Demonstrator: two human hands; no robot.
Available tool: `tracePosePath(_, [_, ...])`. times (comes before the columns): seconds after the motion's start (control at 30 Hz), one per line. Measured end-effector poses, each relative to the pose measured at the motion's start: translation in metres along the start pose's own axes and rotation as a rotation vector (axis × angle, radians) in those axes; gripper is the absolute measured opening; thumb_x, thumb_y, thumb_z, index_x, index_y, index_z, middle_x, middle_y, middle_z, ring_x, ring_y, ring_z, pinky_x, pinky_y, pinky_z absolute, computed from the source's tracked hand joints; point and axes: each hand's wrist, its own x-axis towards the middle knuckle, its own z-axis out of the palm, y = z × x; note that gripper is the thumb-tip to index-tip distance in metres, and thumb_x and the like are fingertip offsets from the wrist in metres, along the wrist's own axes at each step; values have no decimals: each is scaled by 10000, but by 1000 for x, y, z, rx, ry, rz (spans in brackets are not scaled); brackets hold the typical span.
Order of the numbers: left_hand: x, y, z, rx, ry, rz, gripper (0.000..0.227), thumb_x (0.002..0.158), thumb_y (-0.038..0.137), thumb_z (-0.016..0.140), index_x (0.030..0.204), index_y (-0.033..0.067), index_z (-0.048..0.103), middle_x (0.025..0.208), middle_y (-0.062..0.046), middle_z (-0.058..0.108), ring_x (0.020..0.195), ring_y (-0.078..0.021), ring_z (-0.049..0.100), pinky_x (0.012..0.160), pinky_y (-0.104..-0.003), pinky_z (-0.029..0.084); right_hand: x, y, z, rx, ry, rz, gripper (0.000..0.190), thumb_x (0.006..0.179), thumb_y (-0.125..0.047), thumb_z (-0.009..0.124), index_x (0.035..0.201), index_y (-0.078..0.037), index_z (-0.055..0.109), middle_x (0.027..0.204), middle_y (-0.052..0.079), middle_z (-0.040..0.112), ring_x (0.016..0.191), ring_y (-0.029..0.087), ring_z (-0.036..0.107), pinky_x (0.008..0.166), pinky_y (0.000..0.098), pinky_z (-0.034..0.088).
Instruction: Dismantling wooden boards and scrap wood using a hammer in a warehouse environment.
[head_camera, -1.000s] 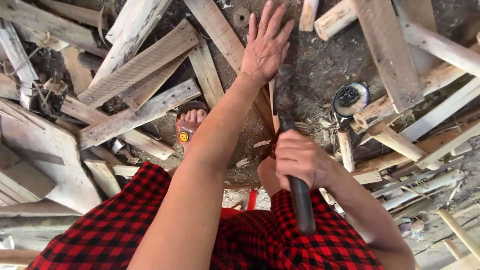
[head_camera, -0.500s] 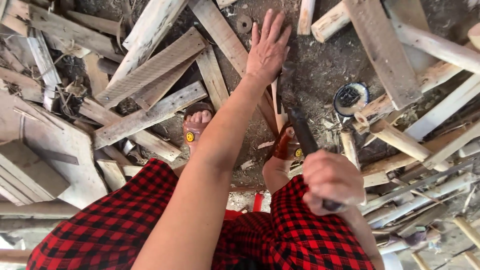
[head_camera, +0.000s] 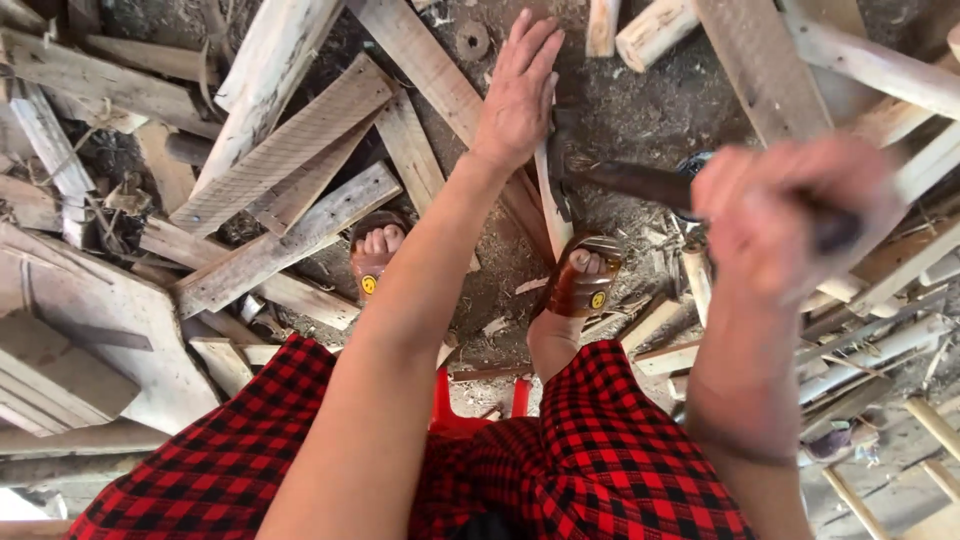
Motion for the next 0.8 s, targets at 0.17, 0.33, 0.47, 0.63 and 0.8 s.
tracePosePath(0.17, [-76,40,-18,-319,304,-326,261,750,-184,438,770,77,447,824,-34,471,684,-134,447,531,-191,379,29,11,-7,-16,76,253,222,957,27,299,1130,-111,310,635,44,154,423,146,189,473,350,259])
tracePosePath(0.33, [-136,72,7,-193,-26,-473,276,803,179,524,1045,108,636,993,-82,582,711,-186,622,562,-284,542,16,0,4,18,179,148,198,901,56,367,1040,-82,337,582,49,234,403,151,239,420,343,278])
tracePosePath(0.47, [-135,71,24,-49,-131,-503,142,867,245,596,948,143,653,908,-23,546,600,-216,598,443,-338,476,-2,-16,2,-52,157,4,280,844,145,349,968,-103,383,560,42,321,373,160,256,344,336,254])
tracePosePath(0.63, [-144,102,28,-118,-94,-329,152,915,186,549,880,82,656,849,-70,688,467,-167,599,355,-286,473,-47,-26,-8,-50,322,-106,204,865,73,433,975,-98,413,600,45,374,420,161,357,382,303,353])
tracePosePath(0.8, [-165,150,42,-337,-99,-86,229,937,204,530,738,98,568,589,-7,533,436,-101,461,348,-239,404,-107,-22,-43,-105,460,-108,198,880,66,423,944,-121,404,620,35,384,468,162,382,445,302,354])
